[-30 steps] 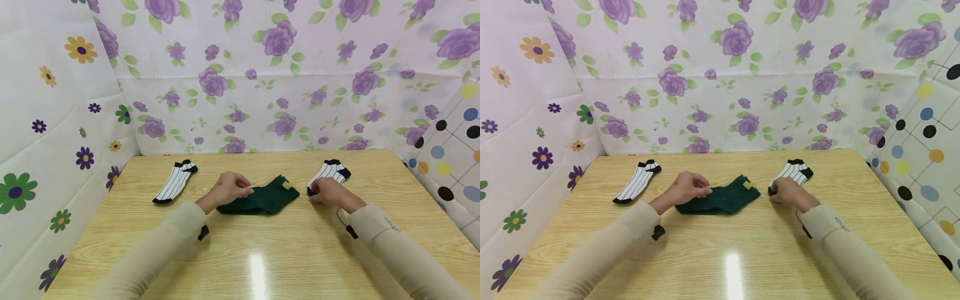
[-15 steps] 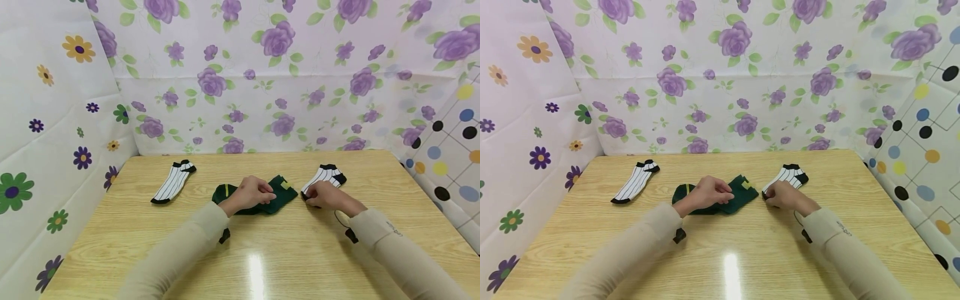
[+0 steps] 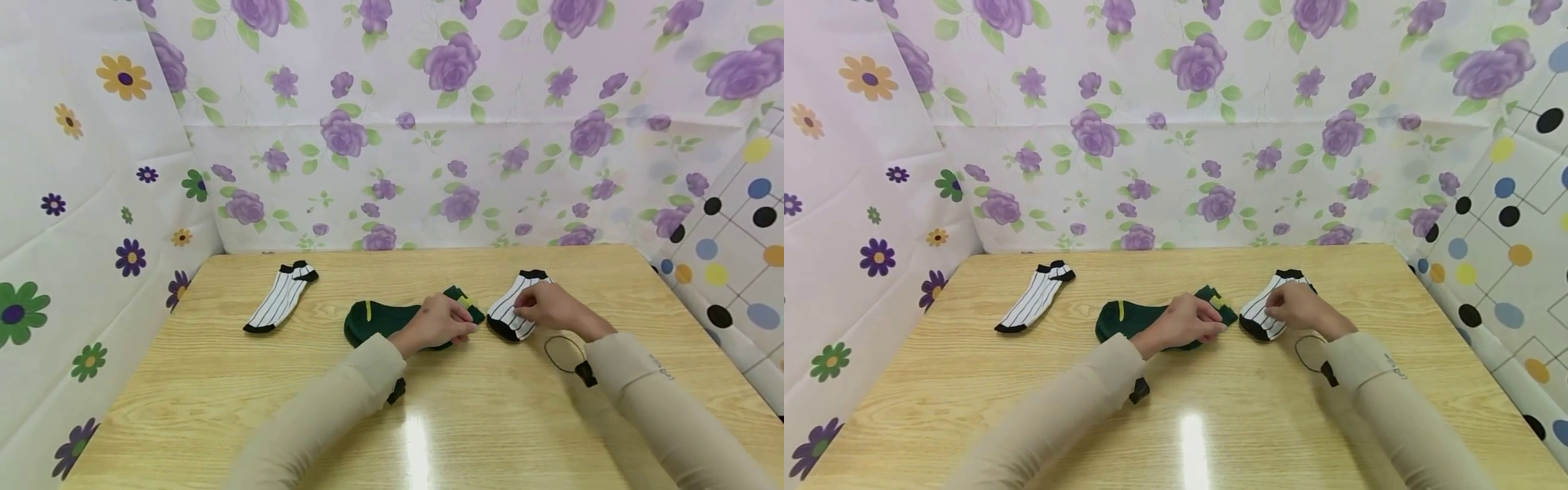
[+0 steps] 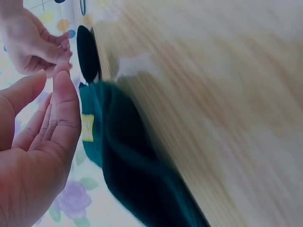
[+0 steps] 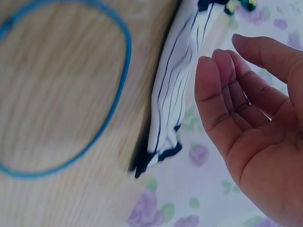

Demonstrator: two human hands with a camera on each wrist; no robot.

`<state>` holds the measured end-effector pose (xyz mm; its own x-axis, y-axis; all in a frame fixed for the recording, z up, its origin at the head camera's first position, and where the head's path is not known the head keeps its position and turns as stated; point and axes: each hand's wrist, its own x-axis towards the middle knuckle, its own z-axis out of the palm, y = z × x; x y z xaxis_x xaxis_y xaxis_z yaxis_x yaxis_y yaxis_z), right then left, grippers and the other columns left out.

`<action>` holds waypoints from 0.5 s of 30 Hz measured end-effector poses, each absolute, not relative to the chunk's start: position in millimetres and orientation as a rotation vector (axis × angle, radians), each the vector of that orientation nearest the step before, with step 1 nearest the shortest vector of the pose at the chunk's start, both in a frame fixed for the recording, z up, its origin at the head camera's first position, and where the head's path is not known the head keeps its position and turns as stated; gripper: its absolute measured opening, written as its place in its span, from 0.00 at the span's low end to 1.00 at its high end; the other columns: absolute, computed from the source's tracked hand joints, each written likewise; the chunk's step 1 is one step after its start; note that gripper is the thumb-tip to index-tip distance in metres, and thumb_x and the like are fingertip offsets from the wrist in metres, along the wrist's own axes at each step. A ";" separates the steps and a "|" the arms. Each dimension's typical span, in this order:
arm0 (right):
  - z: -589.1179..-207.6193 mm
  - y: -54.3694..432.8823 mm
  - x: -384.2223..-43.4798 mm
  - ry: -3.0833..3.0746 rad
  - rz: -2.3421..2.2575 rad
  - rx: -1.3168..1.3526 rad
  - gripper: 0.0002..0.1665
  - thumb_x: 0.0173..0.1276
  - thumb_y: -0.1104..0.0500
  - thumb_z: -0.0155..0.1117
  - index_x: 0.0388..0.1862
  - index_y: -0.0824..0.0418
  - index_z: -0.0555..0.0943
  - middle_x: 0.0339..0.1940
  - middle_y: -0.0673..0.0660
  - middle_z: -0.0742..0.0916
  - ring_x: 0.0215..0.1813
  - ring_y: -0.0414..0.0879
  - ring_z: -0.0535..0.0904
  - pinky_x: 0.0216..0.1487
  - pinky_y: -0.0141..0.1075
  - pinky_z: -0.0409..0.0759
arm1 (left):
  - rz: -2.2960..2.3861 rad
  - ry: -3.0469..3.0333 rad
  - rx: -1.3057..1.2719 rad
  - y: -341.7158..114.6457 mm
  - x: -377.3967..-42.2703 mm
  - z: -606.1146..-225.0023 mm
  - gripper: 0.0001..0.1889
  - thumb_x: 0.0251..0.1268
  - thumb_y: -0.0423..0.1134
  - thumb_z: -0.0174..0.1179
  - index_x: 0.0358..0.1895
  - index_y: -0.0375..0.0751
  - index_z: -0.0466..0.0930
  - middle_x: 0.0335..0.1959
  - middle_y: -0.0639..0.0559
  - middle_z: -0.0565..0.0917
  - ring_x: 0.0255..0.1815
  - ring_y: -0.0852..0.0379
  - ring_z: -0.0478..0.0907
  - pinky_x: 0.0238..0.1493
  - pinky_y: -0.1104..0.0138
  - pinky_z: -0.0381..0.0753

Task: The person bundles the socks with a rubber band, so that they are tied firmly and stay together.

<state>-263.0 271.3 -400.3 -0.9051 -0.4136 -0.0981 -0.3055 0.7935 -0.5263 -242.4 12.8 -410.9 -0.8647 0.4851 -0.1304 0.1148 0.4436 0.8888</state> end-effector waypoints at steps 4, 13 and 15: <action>-397.8 282.0 -268.7 2.783 -0.763 -0.525 0.12 0.71 0.61 0.64 0.43 0.71 0.85 0.34 0.57 0.87 0.30 0.47 0.82 0.31 0.38 0.80 | 1.380 2.348 0.510 24.3 -240.5 -412.2 0.05 0.65 0.36 0.69 0.38 0.37 0.87 0.26 0.50 0.87 0.30 0.51 0.87 0.32 0.64 0.85; -399.2 300.5 -287.1 2.786 -0.790 -0.393 0.16 0.74 0.60 0.61 0.48 0.75 0.83 0.35 0.61 0.86 0.33 0.50 0.83 0.34 0.41 0.82 | 1.396 2.350 0.450 42.0 -237.4 -414.8 0.06 0.62 0.35 0.71 0.38 0.38 0.85 0.25 0.48 0.87 0.28 0.51 0.87 0.29 0.64 0.85; -399.9 305.4 -291.7 2.811 -0.777 -0.380 0.17 0.75 0.59 0.61 0.48 0.75 0.82 0.37 0.62 0.86 0.36 0.52 0.83 0.36 0.43 0.83 | 1.411 2.342 0.419 44.6 -237.9 -415.6 0.05 0.63 0.34 0.71 0.38 0.38 0.85 0.26 0.47 0.87 0.28 0.50 0.87 0.29 0.63 0.85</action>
<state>-291.7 305.4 -399.9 -0.9470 -0.2969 -0.1226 -0.1919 0.8290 -0.5254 -237.9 44.6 -415.6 -0.8862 0.4345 -0.1609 0.0608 0.4533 0.8893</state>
